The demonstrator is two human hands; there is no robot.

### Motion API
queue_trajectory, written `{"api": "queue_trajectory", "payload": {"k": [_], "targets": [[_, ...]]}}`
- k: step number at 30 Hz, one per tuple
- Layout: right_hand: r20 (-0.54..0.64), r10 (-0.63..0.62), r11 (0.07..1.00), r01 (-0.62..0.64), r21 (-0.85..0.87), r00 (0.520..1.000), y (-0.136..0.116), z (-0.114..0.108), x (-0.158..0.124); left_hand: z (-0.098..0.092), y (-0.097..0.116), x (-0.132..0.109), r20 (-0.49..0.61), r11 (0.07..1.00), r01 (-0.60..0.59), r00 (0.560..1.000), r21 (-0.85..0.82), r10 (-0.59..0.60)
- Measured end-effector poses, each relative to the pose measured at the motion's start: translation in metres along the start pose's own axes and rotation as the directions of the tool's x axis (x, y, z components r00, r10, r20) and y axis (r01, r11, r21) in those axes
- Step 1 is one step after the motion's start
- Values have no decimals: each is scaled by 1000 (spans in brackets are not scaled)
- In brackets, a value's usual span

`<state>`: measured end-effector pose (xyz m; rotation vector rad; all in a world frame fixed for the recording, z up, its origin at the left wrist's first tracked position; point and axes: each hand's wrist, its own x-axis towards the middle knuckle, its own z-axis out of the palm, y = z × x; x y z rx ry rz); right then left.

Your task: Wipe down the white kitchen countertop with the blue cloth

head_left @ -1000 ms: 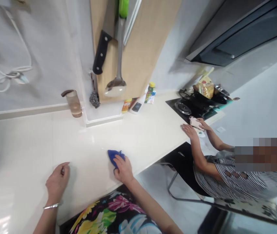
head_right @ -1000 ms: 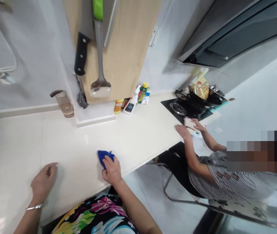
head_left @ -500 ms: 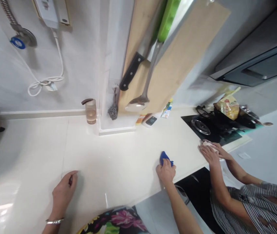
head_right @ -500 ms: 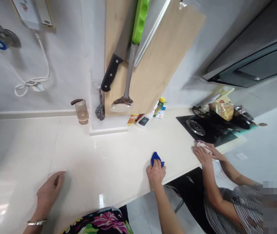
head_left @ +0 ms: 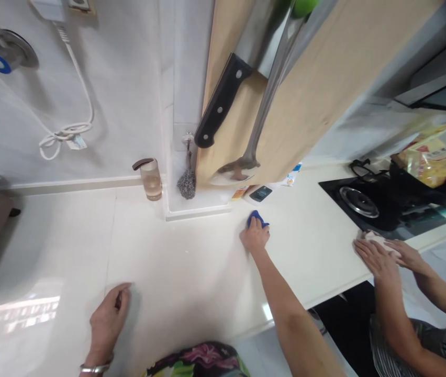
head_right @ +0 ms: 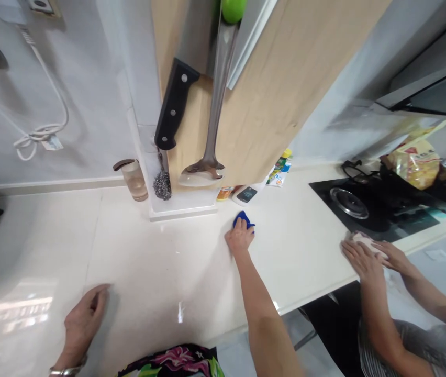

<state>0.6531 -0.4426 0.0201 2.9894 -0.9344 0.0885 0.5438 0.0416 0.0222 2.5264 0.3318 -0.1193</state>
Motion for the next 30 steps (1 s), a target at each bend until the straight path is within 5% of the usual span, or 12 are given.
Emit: {"api": "queue_trajectory", "payload": {"k": [7, 11, 14, 18, 24, 27, 30], "targets": [[24, -320, 946, 318, 64, 947, -94, -11, -66, -1, 2, -1, 15, 1000, 4, 1000, -6, -4], [82, -559, 825, 543, 157, 825, -135, -16, -140, -1, 2, -2, -13, 999, -45, 999, -25, 45], [59, -709, 695, 683, 223, 703, -142, -14, -195, 0, 1, -4, -45, 997, -71, 997, -26, 69], [-20, -796, 572, 762, 304, 605, -110, -5, -246, 3, -1, -4, -62, 995, -96, 994, -27, 94], [-190, -735, 597, 755, 271, 650, -4, 14, -264, 5, -2, -6, -59, 991, -132, 990, -28, 131], [-207, -662, 690, 694, 206, 720, 55, 21, -248, 4, -1, -9, -63, 988, -147, 987, -34, 145], [-166, -490, 854, 510, 104, 855, 98, 21, -218, 4, -1, -10, -61, 987, -158, 986, -42, 155]]}}
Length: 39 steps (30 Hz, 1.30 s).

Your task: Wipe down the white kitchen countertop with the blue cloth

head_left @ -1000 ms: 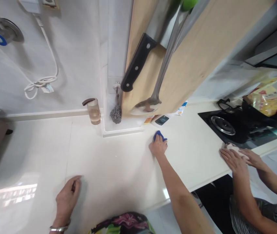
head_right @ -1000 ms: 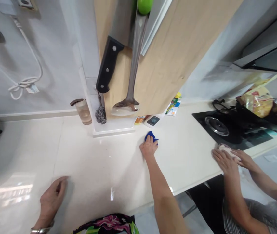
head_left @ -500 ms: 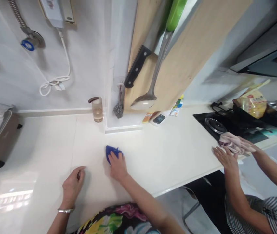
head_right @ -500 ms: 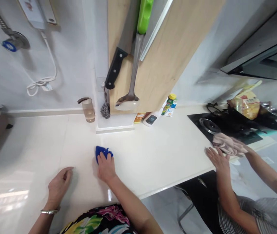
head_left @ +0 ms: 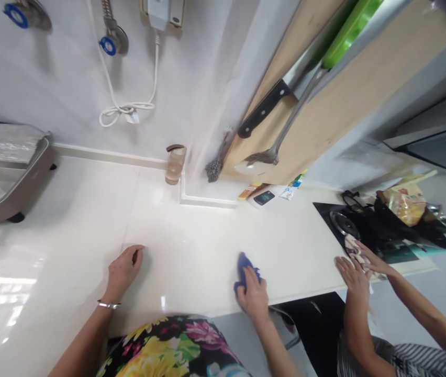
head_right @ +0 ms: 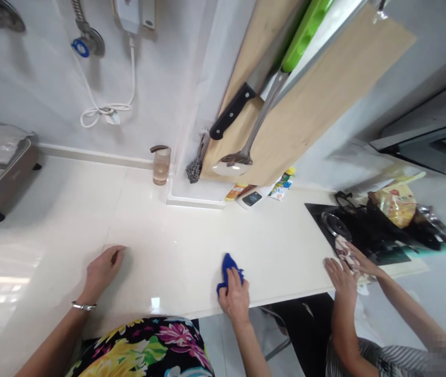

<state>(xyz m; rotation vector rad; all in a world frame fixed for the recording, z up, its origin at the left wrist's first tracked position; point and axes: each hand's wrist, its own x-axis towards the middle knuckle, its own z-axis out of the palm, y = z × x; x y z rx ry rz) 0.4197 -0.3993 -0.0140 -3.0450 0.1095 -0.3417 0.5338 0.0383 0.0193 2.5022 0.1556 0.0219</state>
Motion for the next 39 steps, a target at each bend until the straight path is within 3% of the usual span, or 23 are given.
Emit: {"api": "queue_trajectory", "payload": {"k": [4, 7, 9, 15, 21, 26, 30, 33, 36, 39], "targets": [[75, 354, 917, -331, -223, 932, 28, -9, 40, 2, -2, 0, -25, 999, -24, 999, -21, 24], [89, 467, 859, -428, -280, 880, 20, -13, 83, 3, -4, 0, -30, 999, -30, 999, -31, 29], [90, 472, 855, -431, -288, 877, 8, -11, 112, 3, -5, -1, -19, 999, -20, 1000, -35, 19], [137, 351, 916, -309, -256, 926, -41, 8, 194, 4, -7, -1, 24, 998, 3, 1000, -63, -2], [192, 180, 974, -148, -173, 965, -121, 26, 242, 3, -8, 0, 38, 996, 1, 999, -91, 3], [242, -154, 988, 155, 16, 958, -192, 29, 229, 4, -10, 0, 59, 996, 25, 998, -82, -20], [222, -350, 933, 317, 172, 910, -221, 27, 190, 3, -9, -1, 42, 996, 6, 999, -87, -2], [119, -387, 891, 338, 304, 914, -218, 26, 159, 2, -7, -3, 14, 996, -17, 1000, -85, 18], [-10, -387, 815, 348, 463, 922, -200, 24, 135, 1, -6, -4, -7, 997, -30, 1000, -77, 30], [-68, -361, 738, 330, 589, 930, -177, 23, 118, 0, -7, -5, -23, 997, -30, 999, -65, 28]]}}
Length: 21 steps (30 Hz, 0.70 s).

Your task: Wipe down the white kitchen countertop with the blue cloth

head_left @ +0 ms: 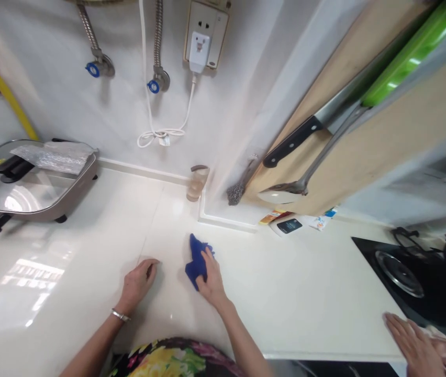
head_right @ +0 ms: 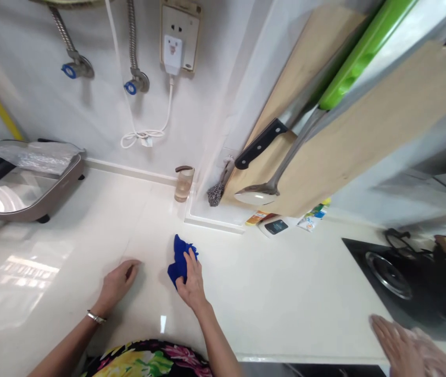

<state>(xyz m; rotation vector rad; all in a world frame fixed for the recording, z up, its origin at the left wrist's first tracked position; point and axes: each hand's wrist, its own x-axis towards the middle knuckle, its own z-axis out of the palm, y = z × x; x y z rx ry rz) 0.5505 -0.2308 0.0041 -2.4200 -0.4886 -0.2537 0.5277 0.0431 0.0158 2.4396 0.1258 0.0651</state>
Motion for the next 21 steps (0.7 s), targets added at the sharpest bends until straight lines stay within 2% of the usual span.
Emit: {"api": "queue_trajectory", "payload": {"k": [3, 5, 7, 9, 11, 13, 14, 16, 18, 21], "targets": [[-55, 60, 995, -55, 79, 997, 9, -4, -19, 1, 5, 0, 13, 998, 55, 998, 8, -55], [-139, 123, 986, -105, 126, 983, 13, -3, -29, 7, 16, 0, 86, 997, 54, 995, -60, -48], [-224, 200, 969, -159, 189, 954, 15, -4, -37, 18, 32, -3, 171, 983, -29, 983, -182, 61], [-252, 275, 942, -207, 264, 928, 16, -7, -44, 33, 49, -8, 184, 947, -187, 953, -262, 239], [-215, 326, 910, -243, 336, 921, 16, -15, -49, 50, 63, -14, 150, 889, -385, 891, -248, 428], [-151, 358, 871, -271, 410, 922, 14, -25, -55, 63, 69, -19, 125, 820, -544, 814, -179, 568], [-120, 374, 846, -285, 451, 919, 13, -30, -58, 69, 70, -21, 122, 791, -595, 782, -146, 611], [-84, 416, 790, -315, 525, 905, 10, -37, -64, 77, 67, -21, 118, 758, -645, 748, -103, 653], [-96, 453, 767, -333, 548, 886, 5, -40, -69, 81, 64, -19, 111, 749, -657, 740, -90, 663], [-199, 463, 821, -333, 464, 864, -1, -46, -69, 80, 67, -12, 80, 746, -656, 742, -116, 665]]}}
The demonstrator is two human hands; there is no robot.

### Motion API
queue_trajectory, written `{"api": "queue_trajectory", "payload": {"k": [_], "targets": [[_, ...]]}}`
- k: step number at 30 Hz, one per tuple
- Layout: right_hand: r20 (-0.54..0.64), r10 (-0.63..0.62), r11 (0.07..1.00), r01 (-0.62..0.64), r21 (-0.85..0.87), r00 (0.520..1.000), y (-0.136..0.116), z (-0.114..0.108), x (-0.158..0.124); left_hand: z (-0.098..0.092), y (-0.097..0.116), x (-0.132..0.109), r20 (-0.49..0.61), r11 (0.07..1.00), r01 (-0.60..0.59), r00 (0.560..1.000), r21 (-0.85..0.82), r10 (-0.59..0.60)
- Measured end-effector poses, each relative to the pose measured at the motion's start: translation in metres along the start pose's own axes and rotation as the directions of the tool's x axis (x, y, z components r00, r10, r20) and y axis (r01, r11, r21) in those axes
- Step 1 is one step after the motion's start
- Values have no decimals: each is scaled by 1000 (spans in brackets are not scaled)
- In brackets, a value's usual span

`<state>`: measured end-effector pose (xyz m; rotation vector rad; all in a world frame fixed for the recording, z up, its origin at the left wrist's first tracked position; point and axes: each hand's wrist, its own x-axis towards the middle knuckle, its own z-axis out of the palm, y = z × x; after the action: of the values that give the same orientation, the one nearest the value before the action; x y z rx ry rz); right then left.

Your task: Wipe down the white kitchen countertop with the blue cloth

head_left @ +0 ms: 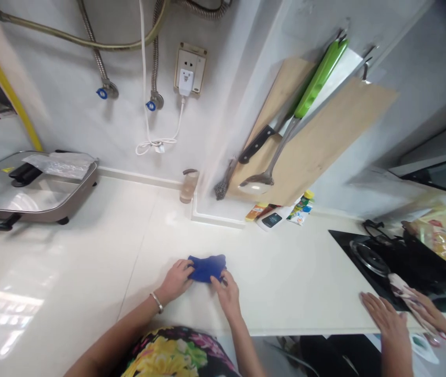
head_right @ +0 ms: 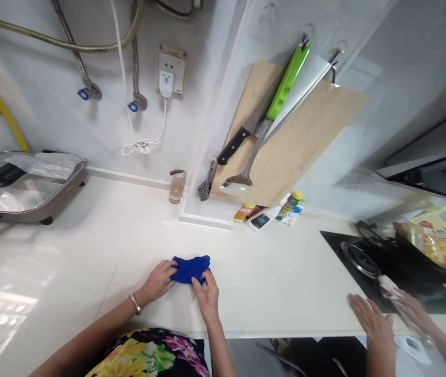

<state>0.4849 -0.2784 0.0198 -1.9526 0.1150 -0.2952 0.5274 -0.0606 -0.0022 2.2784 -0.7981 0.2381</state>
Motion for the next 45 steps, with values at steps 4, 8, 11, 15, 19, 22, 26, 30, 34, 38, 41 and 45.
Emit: {"api": "queue_trajectory", "payload": {"k": [4, 8, 11, 15, 19, 22, 26, 30, 34, 38, 41, 45], "targets": [[-151, -93, 989, 74, -129, 984, -18, -15, 12, -20, 13, 21, -66, 987, 40, 997, -155, -51], [-208, -54, 985, 18, -169, 977, -39, -35, 24, -49, 35, 44, 73, 898, 253, 967, -360, -243], [-157, 58, 997, -65, -42, 986, -55, -35, 26, -68, 49, 58, 68, 837, 296, 952, -460, -299], [-320, 101, 975, -30, 220, 942, -76, -17, 30, -83, 60, 73, 20, 791, 272, 950, -548, -312], [-253, 166, 962, -100, 255, 953, -73, -5, 33, -92, 41, 83, 59, 782, 277, 954, -558, -295], [1, 225, 967, -224, 119, 974, -38, -10, 18, -107, -2, 76, 153, 861, 418, 908, -291, -389], [-98, 93, 980, -109, -168, 991, 34, -38, -21, -131, -57, 49, 91, 788, 559, 798, 258, -596], [-245, -110, 922, 7, -387, 963, 86, -66, -51, -113, -57, 30, 80, 795, 527, 817, 302, -571], [-230, -316, 801, 130, -584, 921, 98, -67, -54, -42, -21, 30, 3, 844, 390, 907, 368, -421], [-236, -386, 688, 108, -717, 892, 88, -55, -49, 10, 5, 35, -149, 818, 394, 919, 419, -366], [-238, -353, 655, 58, -753, 905, 81, -52, -48, 18, 6, 38, -94, 855, 298, 954, 425, -286], [-244, -338, 669, 50, -742, 909, 79, -54, -50, 11, -6, 48, -1, 893, 187, 979, 410, -204]]}}
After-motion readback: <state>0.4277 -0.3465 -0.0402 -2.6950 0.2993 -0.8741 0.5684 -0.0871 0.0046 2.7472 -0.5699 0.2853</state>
